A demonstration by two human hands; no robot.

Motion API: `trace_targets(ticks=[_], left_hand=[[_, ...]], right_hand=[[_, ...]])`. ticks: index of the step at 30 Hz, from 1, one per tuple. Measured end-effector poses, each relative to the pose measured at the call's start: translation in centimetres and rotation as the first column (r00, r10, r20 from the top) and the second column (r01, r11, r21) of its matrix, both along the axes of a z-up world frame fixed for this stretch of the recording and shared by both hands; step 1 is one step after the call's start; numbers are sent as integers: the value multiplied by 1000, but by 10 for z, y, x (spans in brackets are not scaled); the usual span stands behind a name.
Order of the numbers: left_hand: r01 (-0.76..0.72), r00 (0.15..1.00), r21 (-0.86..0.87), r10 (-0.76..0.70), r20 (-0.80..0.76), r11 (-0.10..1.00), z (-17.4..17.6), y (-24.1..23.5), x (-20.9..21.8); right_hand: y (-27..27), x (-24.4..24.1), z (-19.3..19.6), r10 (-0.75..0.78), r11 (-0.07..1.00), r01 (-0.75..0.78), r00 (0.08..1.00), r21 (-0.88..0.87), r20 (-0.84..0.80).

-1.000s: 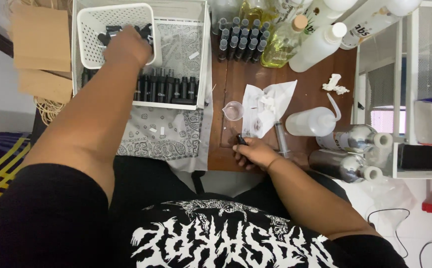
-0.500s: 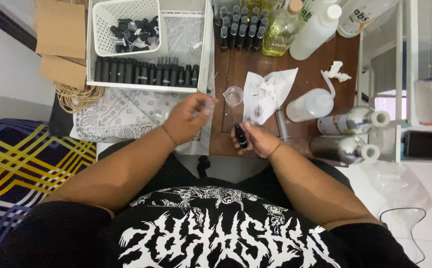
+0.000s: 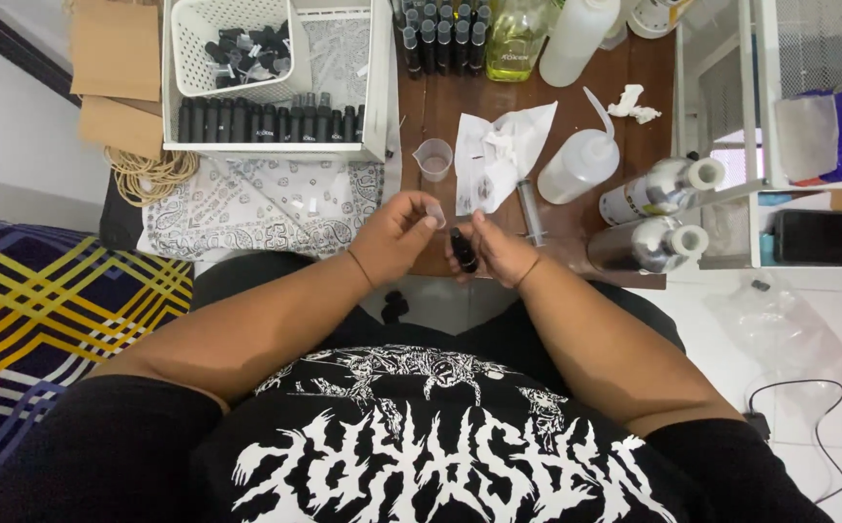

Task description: Assembling and filling small perfume bottles with liquid using a syringe.

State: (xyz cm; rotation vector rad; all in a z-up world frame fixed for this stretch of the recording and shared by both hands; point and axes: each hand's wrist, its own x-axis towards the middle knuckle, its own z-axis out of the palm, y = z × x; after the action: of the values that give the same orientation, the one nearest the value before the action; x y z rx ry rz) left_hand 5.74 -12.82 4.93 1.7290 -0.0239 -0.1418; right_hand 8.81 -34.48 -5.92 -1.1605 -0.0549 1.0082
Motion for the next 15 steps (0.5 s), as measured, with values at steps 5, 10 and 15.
trace_targets(ticks=[5,10,15], left_hand=[[79,993,280,-100,61,957,13,-20,-11],[171,921,419,-295,253,892,-1,-18,-7],[275,871,532,-442,214,801,1,-25,-10]], right_hand=[[2,-7,6,-5,999,5,1000,45,17],[-3,-12,2,-69,997,68,997,29,31],[-4,5,-58,-66,994,87,958,-64,278]])
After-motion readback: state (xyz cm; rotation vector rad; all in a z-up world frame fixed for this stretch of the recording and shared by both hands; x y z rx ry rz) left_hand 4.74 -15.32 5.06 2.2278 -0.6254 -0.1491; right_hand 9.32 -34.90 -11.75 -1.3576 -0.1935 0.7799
